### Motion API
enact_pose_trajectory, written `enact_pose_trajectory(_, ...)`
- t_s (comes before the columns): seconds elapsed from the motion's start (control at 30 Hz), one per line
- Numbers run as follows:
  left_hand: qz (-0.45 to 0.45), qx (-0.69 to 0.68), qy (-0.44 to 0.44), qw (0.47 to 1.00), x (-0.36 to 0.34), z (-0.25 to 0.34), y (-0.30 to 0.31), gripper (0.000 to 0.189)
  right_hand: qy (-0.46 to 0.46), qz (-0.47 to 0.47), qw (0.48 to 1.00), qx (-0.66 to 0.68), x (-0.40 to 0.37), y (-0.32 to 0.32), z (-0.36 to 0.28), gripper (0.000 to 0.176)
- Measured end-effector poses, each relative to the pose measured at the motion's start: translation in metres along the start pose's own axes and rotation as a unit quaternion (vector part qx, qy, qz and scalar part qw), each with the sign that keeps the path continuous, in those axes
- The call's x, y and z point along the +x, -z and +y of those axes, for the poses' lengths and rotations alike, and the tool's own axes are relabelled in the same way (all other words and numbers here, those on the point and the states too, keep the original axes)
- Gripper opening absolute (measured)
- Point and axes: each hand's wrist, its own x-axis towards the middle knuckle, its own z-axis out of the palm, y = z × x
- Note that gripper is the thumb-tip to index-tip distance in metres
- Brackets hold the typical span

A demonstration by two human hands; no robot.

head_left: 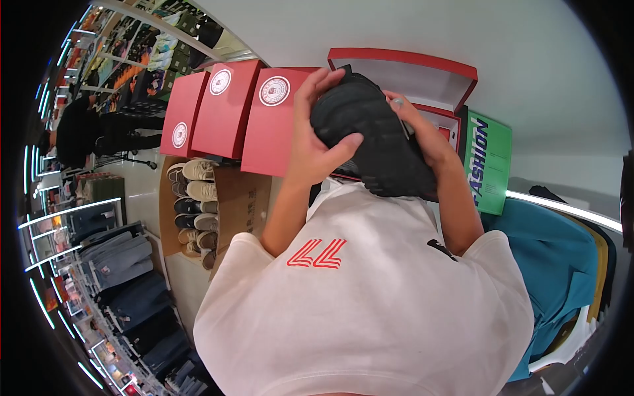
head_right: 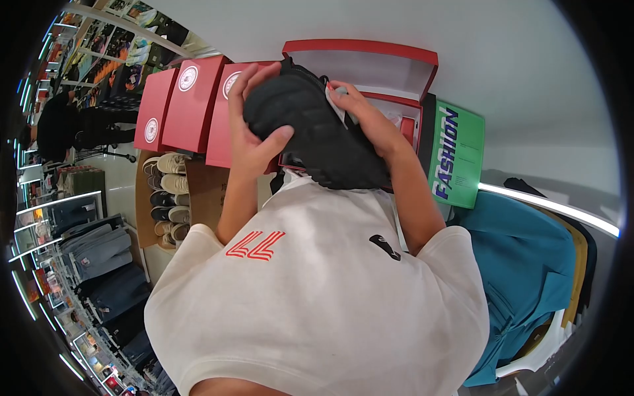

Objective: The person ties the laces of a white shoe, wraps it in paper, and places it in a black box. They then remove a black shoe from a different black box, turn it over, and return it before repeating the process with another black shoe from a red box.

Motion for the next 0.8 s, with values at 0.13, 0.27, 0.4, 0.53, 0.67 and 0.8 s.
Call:
enact_pose_trajectory(0.13,-0.035,0.126,-0.106,0.986,0.017,0.005,-0.006,0.100,-0.119,-0.055,0.981,0.142,0.022,0.012,0.009,0.052)
enact_pose_trajectory(0.27,-0.055,0.146,0.007,0.988,0.015,-0.004,-0.002,0.078,-0.133,-0.034,0.974,0.180,0.041,0.016,0.042,0.045)
enact_pose_trajectory(0.4,-0.013,0.177,0.023,0.984,0.011,-0.006,-0.003,0.051,-0.139,-0.034,0.975,0.171,0.038,0.012,0.047,0.046)
enact_pose_trajectory(0.53,0.018,0.152,0.049,0.987,0.011,-0.008,0.002,0.045,-0.138,-0.022,0.979,0.151,0.030,-0.002,0.030,0.046)
enact_pose_trajectory(0.67,0.037,0.102,0.086,0.990,0.011,-0.001,0.002,0.042,-0.160,-0.007,0.979,0.128,0.025,-0.007,0.020,0.047)
enact_pose_trajectory(0.8,0.040,0.102,0.092,0.990,0.008,-0.003,0.006,0.050,-0.164,-0.006,0.979,0.123,0.026,-0.005,0.026,0.048)
